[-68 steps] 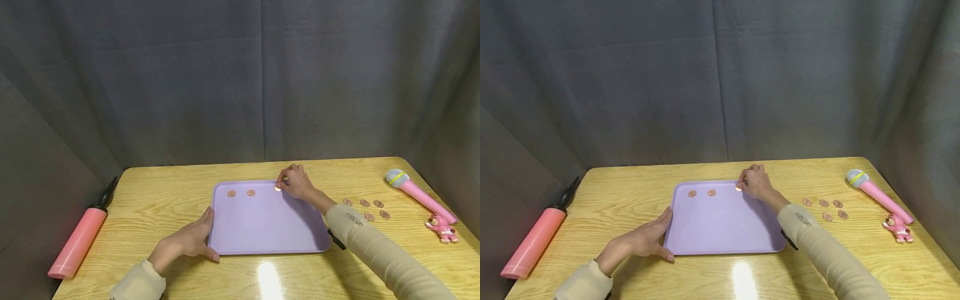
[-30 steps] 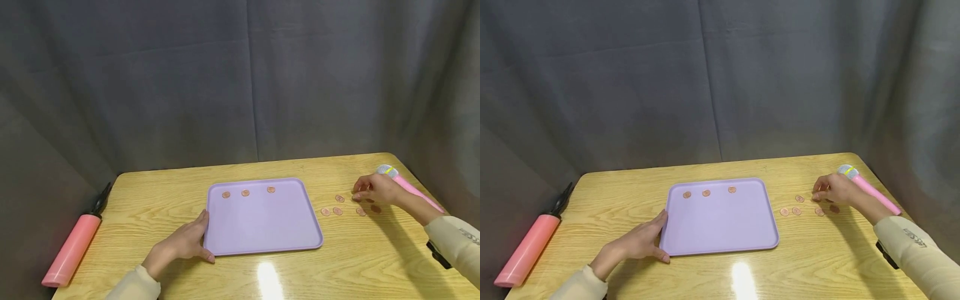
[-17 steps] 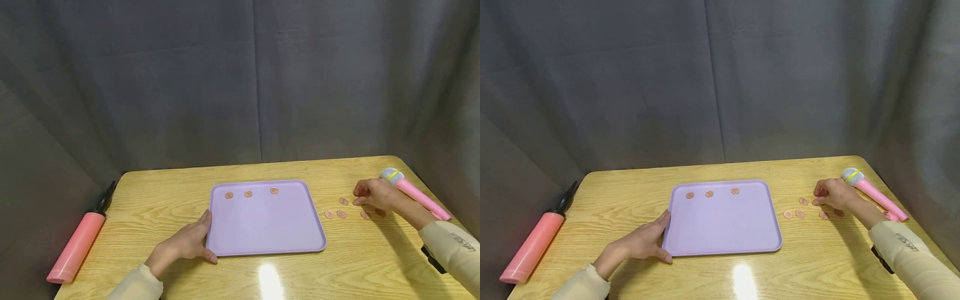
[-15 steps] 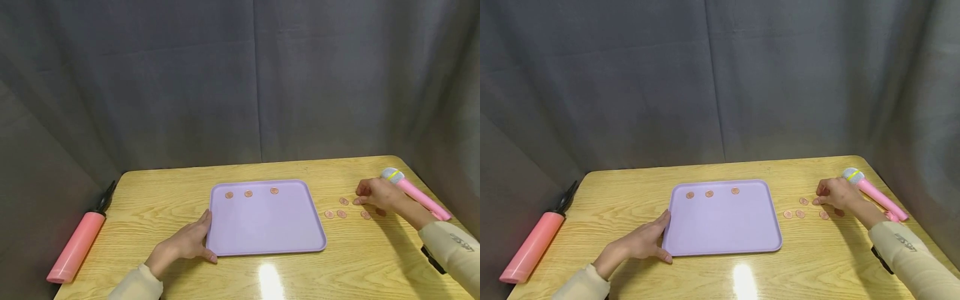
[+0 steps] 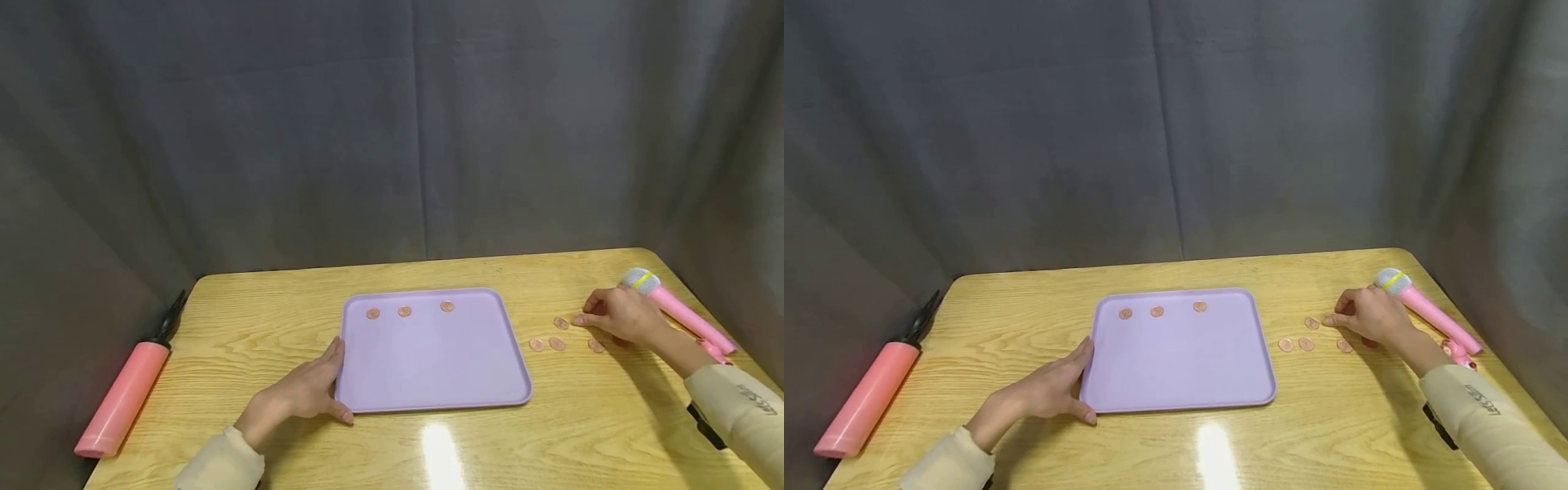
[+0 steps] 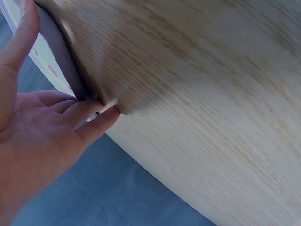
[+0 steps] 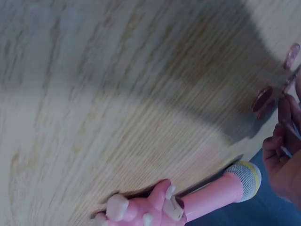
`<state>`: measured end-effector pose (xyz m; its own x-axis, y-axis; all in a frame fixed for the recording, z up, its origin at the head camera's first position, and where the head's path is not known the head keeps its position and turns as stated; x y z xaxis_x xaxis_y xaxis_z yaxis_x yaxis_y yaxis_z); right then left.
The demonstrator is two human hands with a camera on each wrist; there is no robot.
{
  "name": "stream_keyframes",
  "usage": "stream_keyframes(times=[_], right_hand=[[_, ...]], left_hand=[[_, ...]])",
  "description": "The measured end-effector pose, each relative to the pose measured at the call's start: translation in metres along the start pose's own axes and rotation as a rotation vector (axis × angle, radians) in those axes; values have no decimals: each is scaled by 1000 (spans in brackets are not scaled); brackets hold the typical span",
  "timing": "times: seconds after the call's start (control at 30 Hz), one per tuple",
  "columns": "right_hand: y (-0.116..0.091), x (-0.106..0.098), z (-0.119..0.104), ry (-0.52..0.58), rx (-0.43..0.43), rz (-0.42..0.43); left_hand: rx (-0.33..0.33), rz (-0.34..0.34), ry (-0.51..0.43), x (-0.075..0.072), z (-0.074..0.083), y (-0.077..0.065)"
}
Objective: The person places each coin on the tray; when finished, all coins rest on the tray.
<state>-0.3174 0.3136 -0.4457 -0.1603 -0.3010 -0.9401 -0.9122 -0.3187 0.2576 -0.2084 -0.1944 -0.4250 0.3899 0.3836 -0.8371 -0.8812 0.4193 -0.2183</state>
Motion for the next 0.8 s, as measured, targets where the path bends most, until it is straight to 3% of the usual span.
stream_keyframes(times=[0.4, 0.57, 0.8], right_hand=[[4, 0, -2, 100, 50, -50], [21, 6, -31, 161, 32, 2], [57, 14, -80, 334, 100, 49]], left_hand=[[3, -9, -4, 2, -2, 0], [8, -11, 1, 3, -4, -1], [43, -12, -13, 4, -3, 2]])
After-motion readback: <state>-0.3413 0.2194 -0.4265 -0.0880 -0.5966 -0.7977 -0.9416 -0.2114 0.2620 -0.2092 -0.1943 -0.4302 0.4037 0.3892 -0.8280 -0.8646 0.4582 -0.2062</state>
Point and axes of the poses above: each hand's wrist, its own y-axis towards the middle knuckle, its own x-axis out of the palm, z = x × y, the point moved 5 cm from there along y, towards the middle knuckle, and after that the axes turned 3 degrees about z, right-handed, at the moved point
